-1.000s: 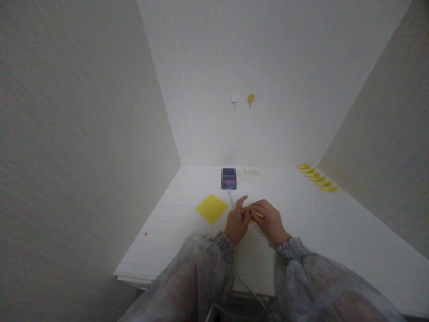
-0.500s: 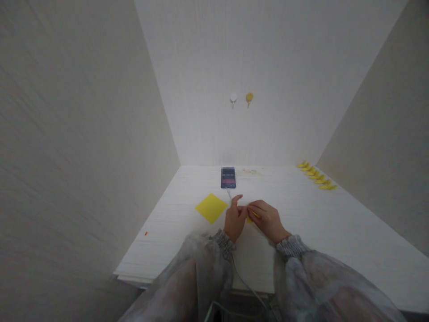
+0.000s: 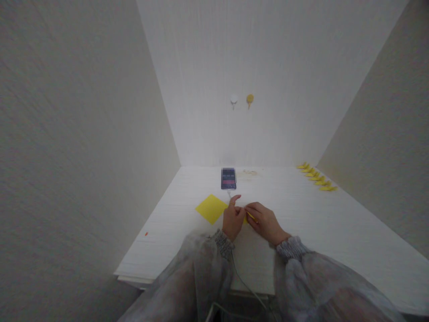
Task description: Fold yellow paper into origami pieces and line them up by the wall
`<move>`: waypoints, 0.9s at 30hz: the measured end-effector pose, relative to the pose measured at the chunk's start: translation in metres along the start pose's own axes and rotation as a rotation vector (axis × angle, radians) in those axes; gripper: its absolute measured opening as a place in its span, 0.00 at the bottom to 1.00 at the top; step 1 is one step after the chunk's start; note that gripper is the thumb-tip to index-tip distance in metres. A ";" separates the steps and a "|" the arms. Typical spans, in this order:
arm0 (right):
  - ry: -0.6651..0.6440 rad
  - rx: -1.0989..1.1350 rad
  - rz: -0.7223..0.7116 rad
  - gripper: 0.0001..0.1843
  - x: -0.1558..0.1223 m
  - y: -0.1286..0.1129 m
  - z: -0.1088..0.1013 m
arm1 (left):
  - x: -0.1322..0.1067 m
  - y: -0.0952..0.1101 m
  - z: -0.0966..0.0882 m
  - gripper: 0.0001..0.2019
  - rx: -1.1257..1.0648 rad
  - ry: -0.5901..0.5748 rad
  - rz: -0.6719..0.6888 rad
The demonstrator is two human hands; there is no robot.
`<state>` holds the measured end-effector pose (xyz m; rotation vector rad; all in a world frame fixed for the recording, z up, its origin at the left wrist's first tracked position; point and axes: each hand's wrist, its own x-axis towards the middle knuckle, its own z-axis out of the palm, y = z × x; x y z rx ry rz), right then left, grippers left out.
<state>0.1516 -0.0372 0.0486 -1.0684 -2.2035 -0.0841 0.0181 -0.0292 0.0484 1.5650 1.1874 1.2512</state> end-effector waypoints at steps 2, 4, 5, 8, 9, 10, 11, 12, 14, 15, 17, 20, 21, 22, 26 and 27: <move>-0.021 0.000 -0.005 0.11 0.001 -0.001 0.000 | 0.001 -0.001 0.000 0.22 -0.005 0.017 -0.003; -0.021 0.013 -0.007 0.12 0.001 -0.001 0.001 | 0.002 -0.002 0.001 0.22 -0.027 0.023 -0.014; -0.014 0.028 -0.009 0.13 0.001 -0.001 0.001 | 0.002 -0.003 0.001 0.22 -0.042 0.025 -0.021; 0.054 0.100 -0.015 0.15 0.000 0.000 0.003 | 0.004 -0.004 0.001 0.21 -0.098 0.043 -0.042; 0.092 0.121 -0.009 0.16 0.000 0.000 0.003 | 0.004 -0.004 0.001 0.21 -0.114 0.054 -0.049; 0.133 0.137 0.002 0.17 0.000 0.000 0.003 | 0.005 -0.004 0.001 0.20 -0.128 0.067 -0.055; 0.172 0.148 0.016 0.18 0.000 0.000 0.003 | 0.005 -0.004 0.001 0.20 -0.141 0.080 -0.062; 0.202 0.156 0.030 0.18 0.000 0.000 0.004 | 0.006 -0.004 0.001 0.19 -0.155 0.087 -0.068; 0.228 0.170 0.049 0.17 0.000 0.001 0.003 | 0.006 -0.004 0.002 0.17 -0.192 0.078 -0.078; 0.226 0.178 0.055 0.16 0.000 0.002 0.003 | 0.006 -0.004 0.002 0.16 -0.212 0.059 -0.080; 0.203 0.201 0.058 0.16 -0.001 0.004 0.004 | 0.005 -0.005 0.003 0.14 -0.246 0.004 -0.081; 0.156 0.253 0.048 0.17 -0.003 0.008 0.004 | 0.006 -0.007 0.002 0.11 -0.249 -0.056 -0.065; 0.139 0.272 0.042 0.17 -0.003 0.009 0.004 | 0.006 -0.008 0.001 0.10 -0.227 -0.055 -0.063; 0.126 0.291 0.039 0.17 -0.004 0.010 0.004 | 0.007 -0.009 0.000 0.10 -0.200 -0.049 -0.063; 0.115 0.384 0.085 0.17 -0.002 0.008 0.000 | 0.009 -0.014 -0.003 0.09 -0.165 -0.037 -0.085; 0.110 0.427 0.111 0.17 -0.002 0.007 -0.002 | 0.010 -0.014 -0.004 0.10 -0.208 -0.036 -0.097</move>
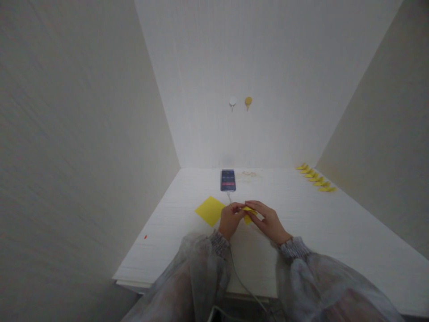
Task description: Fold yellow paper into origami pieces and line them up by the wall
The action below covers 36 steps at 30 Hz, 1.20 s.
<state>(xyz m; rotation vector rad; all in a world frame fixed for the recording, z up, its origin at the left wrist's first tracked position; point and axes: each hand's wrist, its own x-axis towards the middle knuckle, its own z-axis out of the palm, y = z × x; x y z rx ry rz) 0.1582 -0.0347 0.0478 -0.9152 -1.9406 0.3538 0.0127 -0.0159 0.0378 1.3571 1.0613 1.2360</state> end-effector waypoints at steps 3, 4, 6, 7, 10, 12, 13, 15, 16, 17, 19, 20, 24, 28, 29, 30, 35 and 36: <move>0.004 0.170 0.105 0.15 0.002 -0.004 -0.002 | 0.001 -0.001 0.000 0.11 -0.189 0.003 -0.045; 0.019 0.227 0.140 0.14 0.003 -0.005 -0.003 | 0.001 0.000 0.000 0.11 -0.243 0.004 -0.059; 0.049 0.317 0.207 0.14 0.003 -0.003 -0.002 | 0.000 0.000 0.000 0.11 -0.308 0.012 -0.081; 0.061 0.351 0.236 0.14 0.003 -0.001 -0.001 | -0.001 0.001 0.000 0.11 -0.321 0.018 -0.091; 0.074 0.427 0.305 0.13 0.001 0.006 0.003 | -0.002 0.002 0.001 0.11 -0.331 0.028 -0.118; 0.070 0.466 0.335 0.13 0.000 0.009 0.006 | -0.003 0.003 0.002 0.10 -0.335 0.026 -0.130; 0.061 0.485 0.346 0.13 0.000 0.009 0.007 | -0.003 0.003 0.002 0.10 -0.337 0.019 -0.132; 0.047 0.516 0.362 0.14 0.000 0.009 0.007 | -0.004 0.002 0.002 0.11 -0.331 0.000 -0.132; 0.043 0.528 0.370 0.14 0.000 0.009 0.007 | -0.004 0.002 0.002 0.11 -0.326 -0.006 -0.131; 0.037 0.535 0.377 0.14 0.000 0.008 0.007 | -0.004 0.002 0.002 0.11 -0.322 -0.010 -0.129; 0.022 0.538 0.393 0.14 0.001 0.007 0.006 | -0.005 0.002 0.002 0.10 -0.324 -0.016 -0.124; 0.014 0.539 0.400 0.14 0.001 0.006 0.005 | -0.005 0.002 0.002 0.10 -0.329 -0.020 -0.124; 0.013 0.547 0.419 0.13 0.002 0.004 0.005 | -0.005 0.004 0.003 0.08 -0.327 -0.024 -0.141; 0.017 0.549 0.414 0.12 0.002 0.004 0.005 | -0.006 0.007 0.003 0.09 -0.308 -0.026 -0.142; 0.022 0.544 0.407 0.11 0.002 0.004 0.004 | -0.006 0.007 0.003 0.09 -0.306 -0.026 -0.142; 0.022 0.539 0.401 0.11 0.002 0.004 0.004 | -0.006 0.007 0.002 0.09 -0.304 -0.027 -0.144; 0.010 0.546 0.397 0.13 0.001 0.005 0.003 | -0.004 0.003 0.002 0.11 -0.327 -0.037 -0.154; 0.012 0.548 0.400 0.14 0.001 0.005 0.003 | -0.003 0.002 0.002 0.11 -0.333 -0.036 -0.156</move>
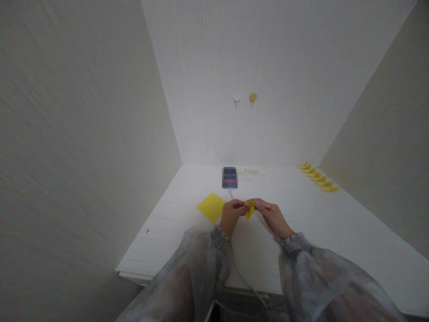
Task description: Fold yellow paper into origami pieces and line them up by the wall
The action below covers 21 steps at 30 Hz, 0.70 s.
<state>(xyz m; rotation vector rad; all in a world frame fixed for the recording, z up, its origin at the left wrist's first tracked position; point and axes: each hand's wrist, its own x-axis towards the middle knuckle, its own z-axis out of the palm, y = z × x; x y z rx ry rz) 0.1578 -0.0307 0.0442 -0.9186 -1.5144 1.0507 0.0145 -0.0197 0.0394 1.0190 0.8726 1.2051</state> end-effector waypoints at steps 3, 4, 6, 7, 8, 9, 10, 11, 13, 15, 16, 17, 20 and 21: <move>0.012 -0.011 0.014 0.14 0.000 -0.002 0.001 | 0.001 -0.001 0.000 0.10 -0.005 0.013 -0.013; 0.014 -0.018 0.019 0.14 0.000 -0.003 0.001 | 0.001 -0.001 0.000 0.10 -0.003 0.017 -0.018; 0.016 -0.029 0.034 0.13 0.001 -0.006 0.002 | 0.000 0.000 0.000 0.10 0.008 0.018 -0.016; 0.021 -0.030 0.042 0.13 0.001 -0.008 0.003 | 0.000 0.000 0.001 0.10 0.015 0.017 -0.011; 0.028 -0.027 0.051 0.12 0.001 -0.009 0.003 | 0.000 0.001 0.001 0.10 0.024 0.014 -0.004; 0.035 -0.021 0.061 0.12 0.001 -0.010 0.004 | 0.000 0.001 0.001 0.10 0.034 0.013 0.002; 0.041 -0.014 0.072 0.12 0.001 -0.010 0.004 | 0.000 0.001 0.001 0.10 0.045 0.014 0.005; 0.044 -0.007 0.083 0.12 0.001 -0.009 0.004 | 0.000 0.001 0.001 0.10 0.053 0.016 0.007; 0.040 0.004 0.094 0.12 0.001 -0.006 0.004 | 0.000 0.001 0.001 0.10 0.066 0.023 0.005; 0.035 0.012 0.090 0.12 0.001 -0.002 0.004 | 0.001 0.002 0.001 0.10 0.075 0.025 0.003; 0.034 0.019 0.084 0.11 0.001 -0.001 0.004 | 0.001 0.002 0.001 0.10 0.081 0.022 0.003; 0.033 0.029 0.078 0.11 0.001 0.001 0.004 | 0.001 0.002 0.000 0.10 0.089 0.020 0.004; 0.018 0.048 0.064 0.11 0.002 0.003 0.004 | 0.001 0.004 0.000 0.10 0.106 0.019 0.007; 0.011 0.048 0.059 0.11 0.003 0.003 0.004 | 0.001 0.004 0.000 0.10 0.105 0.019 0.010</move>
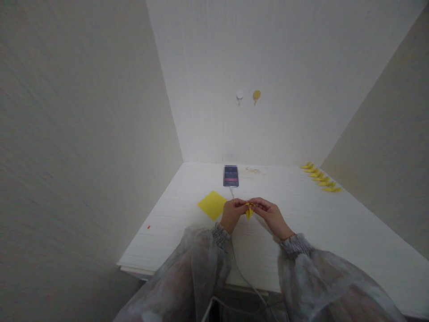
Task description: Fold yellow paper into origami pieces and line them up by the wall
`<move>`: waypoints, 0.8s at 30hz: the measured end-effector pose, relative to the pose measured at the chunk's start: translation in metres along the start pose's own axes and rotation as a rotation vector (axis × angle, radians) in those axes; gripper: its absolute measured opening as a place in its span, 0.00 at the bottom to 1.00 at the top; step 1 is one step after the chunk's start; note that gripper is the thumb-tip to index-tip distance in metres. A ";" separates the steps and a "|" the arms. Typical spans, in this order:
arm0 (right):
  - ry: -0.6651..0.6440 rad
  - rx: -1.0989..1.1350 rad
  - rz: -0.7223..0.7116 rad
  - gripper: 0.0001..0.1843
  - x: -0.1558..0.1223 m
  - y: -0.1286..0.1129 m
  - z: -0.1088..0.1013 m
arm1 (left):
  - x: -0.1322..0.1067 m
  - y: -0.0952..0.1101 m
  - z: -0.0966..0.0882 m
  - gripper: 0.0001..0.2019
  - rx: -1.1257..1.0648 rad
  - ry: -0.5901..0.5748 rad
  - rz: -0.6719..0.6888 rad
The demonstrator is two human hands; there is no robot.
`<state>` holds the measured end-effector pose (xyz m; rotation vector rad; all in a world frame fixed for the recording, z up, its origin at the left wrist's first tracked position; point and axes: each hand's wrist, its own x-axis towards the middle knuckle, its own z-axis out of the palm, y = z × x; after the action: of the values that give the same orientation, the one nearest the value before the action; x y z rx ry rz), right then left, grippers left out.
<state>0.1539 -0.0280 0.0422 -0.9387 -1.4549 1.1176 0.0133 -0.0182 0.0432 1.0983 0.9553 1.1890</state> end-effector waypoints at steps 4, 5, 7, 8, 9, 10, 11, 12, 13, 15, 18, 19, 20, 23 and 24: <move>-0.017 -0.024 -0.015 0.11 0.000 0.000 0.000 | 0.000 0.001 0.000 0.11 -0.018 -0.003 -0.002; -0.019 -0.026 -0.013 0.11 0.000 0.000 0.000 | -0.001 0.001 0.000 0.11 -0.020 -0.004 -0.007; -0.017 -0.021 -0.003 0.11 0.000 0.002 -0.001 | -0.001 0.002 0.001 0.12 -0.029 -0.010 -0.013; -0.015 -0.015 0.004 0.11 0.000 0.002 -0.001 | -0.001 0.002 0.001 0.12 -0.036 -0.014 -0.016; -0.009 -0.007 0.010 0.11 0.000 0.003 -0.001 | -0.002 0.003 0.001 0.12 -0.043 -0.020 -0.020; 0.000 0.002 0.014 0.11 0.000 0.003 -0.001 | -0.002 0.003 0.001 0.12 -0.052 -0.027 -0.025; 0.012 0.010 0.015 0.11 0.000 0.004 -0.001 | -0.002 0.003 0.002 0.12 -0.063 -0.035 -0.030; 0.025 0.017 0.014 0.10 -0.001 0.004 -0.001 | -0.002 0.004 0.002 0.13 -0.070 -0.045 -0.033; 0.034 0.022 0.014 0.10 -0.001 0.004 -0.001 | -0.002 0.004 0.002 0.13 -0.073 -0.055 -0.033; 0.050 0.026 0.013 0.10 -0.001 0.004 -0.001 | -0.001 0.003 0.002 0.15 -0.066 -0.068 -0.020; 0.052 0.013 0.018 0.11 -0.001 0.004 0.000 | -0.001 0.001 0.001 0.15 -0.036 -0.050 -0.001; 0.049 0.001 0.014 0.12 -0.001 0.004 0.000 | -0.001 0.001 0.001 0.15 -0.027 -0.040 -0.001; 0.044 -0.018 0.006 0.12 -0.001 0.003 0.001 | 0.000 0.000 0.001 0.15 -0.019 -0.032 -0.006; 0.027 -0.131 -0.070 0.12 -0.001 -0.002 0.001 | 0.001 -0.002 0.000 0.13 0.005 -0.008 -0.015; 0.028 -0.190 -0.107 0.11 -0.002 -0.004 0.002 | 0.001 -0.002 0.000 0.13 0.010 0.000 -0.011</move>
<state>0.1525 -0.0307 0.0455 -0.9908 -1.5897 0.8962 0.0142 -0.0173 0.0415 1.0999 0.9667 1.1767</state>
